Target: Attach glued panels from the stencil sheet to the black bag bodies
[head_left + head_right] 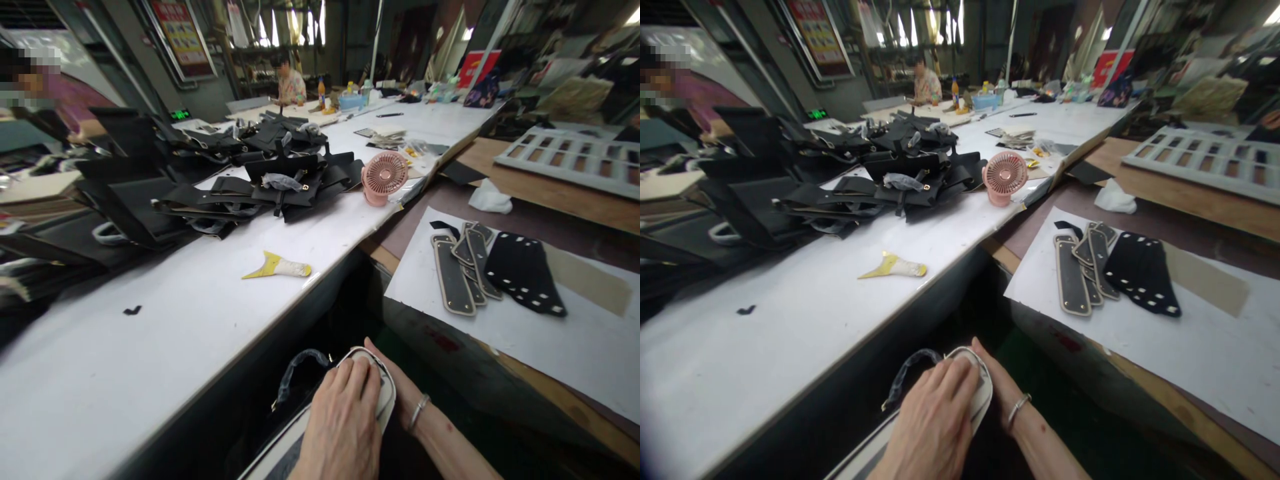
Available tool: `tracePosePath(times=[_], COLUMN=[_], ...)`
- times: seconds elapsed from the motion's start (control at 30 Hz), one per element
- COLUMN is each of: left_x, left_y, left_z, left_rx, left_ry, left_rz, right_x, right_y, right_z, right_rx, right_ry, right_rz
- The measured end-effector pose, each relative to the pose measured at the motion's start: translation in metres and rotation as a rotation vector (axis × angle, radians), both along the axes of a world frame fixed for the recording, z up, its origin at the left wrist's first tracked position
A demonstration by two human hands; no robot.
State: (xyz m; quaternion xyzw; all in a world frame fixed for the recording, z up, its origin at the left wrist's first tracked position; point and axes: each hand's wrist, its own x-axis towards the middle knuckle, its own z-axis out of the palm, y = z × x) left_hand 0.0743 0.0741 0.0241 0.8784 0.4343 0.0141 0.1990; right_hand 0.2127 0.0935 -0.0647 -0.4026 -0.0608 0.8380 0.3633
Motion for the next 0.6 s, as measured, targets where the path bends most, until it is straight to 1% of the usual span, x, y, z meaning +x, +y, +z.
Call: tracePosePath(times=[0.1, 0.17, 0.23, 0.37, 0.5, 0.6], left_x=[0.0, -0.001, -0.003, -0.01, -0.017, -0.02], left_y=[-0.001, -0.002, -0.001, 0.001, 0.001, 0.0], left_z=[0.001, 0.002, 0.004, 0.002, -0.008, -0.014], left_rx=[0.019, 0.029, 0.028, 0.015, 0.005, -0.012], left_ry=[-0.017, -0.028, -0.037, -0.062, -0.091, -0.106], left_rz=[-0.002, 0.002, 0.001, -0.037, -0.099, -0.11], right_x=[0.006, 0.01, 0.014, 0.018, 0.021, 0.024], right_y=[-0.011, -0.016, -0.019, -0.02, -0.021, -0.018], right_z=[0.007, 0.007, 0.005, 0.006, 0.01, 0.017], right_rx=[-0.032, -0.044, -0.039, 0.002, 0.042, 0.115], right_ry=[-0.032, -0.081, -0.108, -0.078, -0.121, -0.163], right_rz=[-0.044, -0.075, -0.078, -0.038, 0.008, 0.068])
